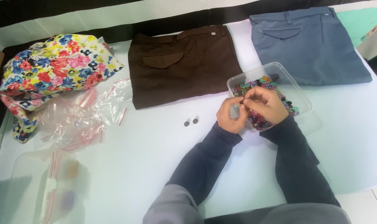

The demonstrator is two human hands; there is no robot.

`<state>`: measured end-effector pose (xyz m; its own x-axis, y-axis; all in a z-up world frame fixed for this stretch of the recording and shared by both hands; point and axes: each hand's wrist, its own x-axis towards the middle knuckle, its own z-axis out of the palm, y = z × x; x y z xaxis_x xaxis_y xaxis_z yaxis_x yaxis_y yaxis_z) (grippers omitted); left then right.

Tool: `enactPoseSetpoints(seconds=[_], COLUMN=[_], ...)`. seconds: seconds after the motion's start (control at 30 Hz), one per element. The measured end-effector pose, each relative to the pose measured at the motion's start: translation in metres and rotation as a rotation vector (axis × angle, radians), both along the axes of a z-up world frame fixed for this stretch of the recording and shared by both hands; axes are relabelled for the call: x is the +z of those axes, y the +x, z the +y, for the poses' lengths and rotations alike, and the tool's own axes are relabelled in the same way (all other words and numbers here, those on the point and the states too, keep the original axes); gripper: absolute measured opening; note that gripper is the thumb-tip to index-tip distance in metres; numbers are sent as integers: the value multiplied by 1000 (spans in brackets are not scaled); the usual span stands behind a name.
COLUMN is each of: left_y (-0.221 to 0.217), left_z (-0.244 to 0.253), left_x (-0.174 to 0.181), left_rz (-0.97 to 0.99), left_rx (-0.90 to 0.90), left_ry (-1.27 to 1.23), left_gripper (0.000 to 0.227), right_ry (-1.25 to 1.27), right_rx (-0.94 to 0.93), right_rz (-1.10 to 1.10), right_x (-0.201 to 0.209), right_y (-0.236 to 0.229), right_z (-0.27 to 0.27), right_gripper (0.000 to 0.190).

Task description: Sorting various colored buttons from a plastic container and arranging them on a white work surface.

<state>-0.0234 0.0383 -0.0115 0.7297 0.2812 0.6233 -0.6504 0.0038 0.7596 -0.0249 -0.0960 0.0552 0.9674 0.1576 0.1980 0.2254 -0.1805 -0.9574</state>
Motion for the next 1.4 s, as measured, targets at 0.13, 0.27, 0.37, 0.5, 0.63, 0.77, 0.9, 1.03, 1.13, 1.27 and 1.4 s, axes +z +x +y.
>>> enactPoseSetpoints(seconds=[0.13,0.27,0.37,0.5,0.63,0.77,0.9,1.03,1.13,1.27,1.4], left_y=[4,-1,-8,-15,-20,-22,-21,-15,-6,-4,-3], left_z=[13,45,77,116,143,176,213,250,268,268,263], left_x=[-11,-18,-20,-27,-33,-25,-28,-24,-18,-14,-16], left_rz=[-127,-214,-248,-249,-237,-260,-92,109,527,514,461], left_rx=[82,53,26,-26,-12,-12,36,158,110,53,-63], left_ry=[20,35,112,264,356,578,738,877,1034,1101,1169], left_gripper=[9,8,5,6,9,12,12,8,15,17,22], right_ry=[29,-64,-203,-397,-365,-394,-598,-685,-727,-814,-906], right_rx=[19,-66,-133,-178,-154,-97,-18,17,37,72,102], right_rz=[-13,-94,-179,-461,-529,-502,-335,-268,-188,-154,-219], right_x=[3,13,7,-13,-35,-50,-53,-50,-48,-60,-76], right_y=[-13,-28,-37,-48,-50,-47,-44,-41,-39,-33,-28], right_z=[26,59,80,109,122,130,136,137,141,139,136], right_gripper=[9,11,12,10,13,15,44,52,57,60,58])
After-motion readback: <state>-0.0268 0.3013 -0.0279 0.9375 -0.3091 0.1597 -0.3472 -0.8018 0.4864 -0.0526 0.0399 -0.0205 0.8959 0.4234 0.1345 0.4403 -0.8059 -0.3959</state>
